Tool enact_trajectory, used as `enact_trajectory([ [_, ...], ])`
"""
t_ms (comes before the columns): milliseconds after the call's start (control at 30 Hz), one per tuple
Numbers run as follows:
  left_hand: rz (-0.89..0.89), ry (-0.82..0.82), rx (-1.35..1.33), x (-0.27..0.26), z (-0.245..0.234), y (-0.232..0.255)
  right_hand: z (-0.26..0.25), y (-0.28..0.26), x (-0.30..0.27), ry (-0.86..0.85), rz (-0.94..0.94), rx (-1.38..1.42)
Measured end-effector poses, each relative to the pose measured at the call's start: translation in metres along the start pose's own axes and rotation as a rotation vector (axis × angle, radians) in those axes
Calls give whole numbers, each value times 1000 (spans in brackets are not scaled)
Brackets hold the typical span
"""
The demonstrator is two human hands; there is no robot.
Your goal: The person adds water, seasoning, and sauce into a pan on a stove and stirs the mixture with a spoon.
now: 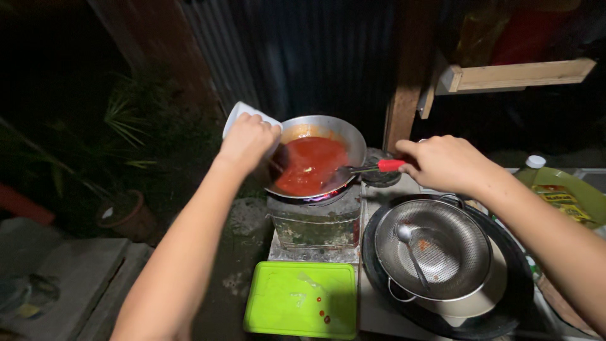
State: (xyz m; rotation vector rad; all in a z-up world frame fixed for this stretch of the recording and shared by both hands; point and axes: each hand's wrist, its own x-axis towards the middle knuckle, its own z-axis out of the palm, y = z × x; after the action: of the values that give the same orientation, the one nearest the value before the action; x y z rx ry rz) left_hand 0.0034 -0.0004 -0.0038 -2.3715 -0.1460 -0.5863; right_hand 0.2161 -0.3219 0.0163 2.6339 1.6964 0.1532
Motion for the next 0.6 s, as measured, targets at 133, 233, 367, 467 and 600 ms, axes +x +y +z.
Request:
enact_trajectory([
  [133,137,-2,149,-5,-9,-1,5,-2,11,70,-26,-46],
  [233,-32,75,12,-14,-23,-4,20,-5,35,142,-49,-41],
  [367,-542,238,-389,-33,-35,1,50,-30,72,223,-118,-3],
  [467,-973,362,-695,-49,-28,12,65,-49,79,236,-199,60],
  [600,-1162,593,-1025,-85,-12,28,62,-48,60,228,-307,132],
])
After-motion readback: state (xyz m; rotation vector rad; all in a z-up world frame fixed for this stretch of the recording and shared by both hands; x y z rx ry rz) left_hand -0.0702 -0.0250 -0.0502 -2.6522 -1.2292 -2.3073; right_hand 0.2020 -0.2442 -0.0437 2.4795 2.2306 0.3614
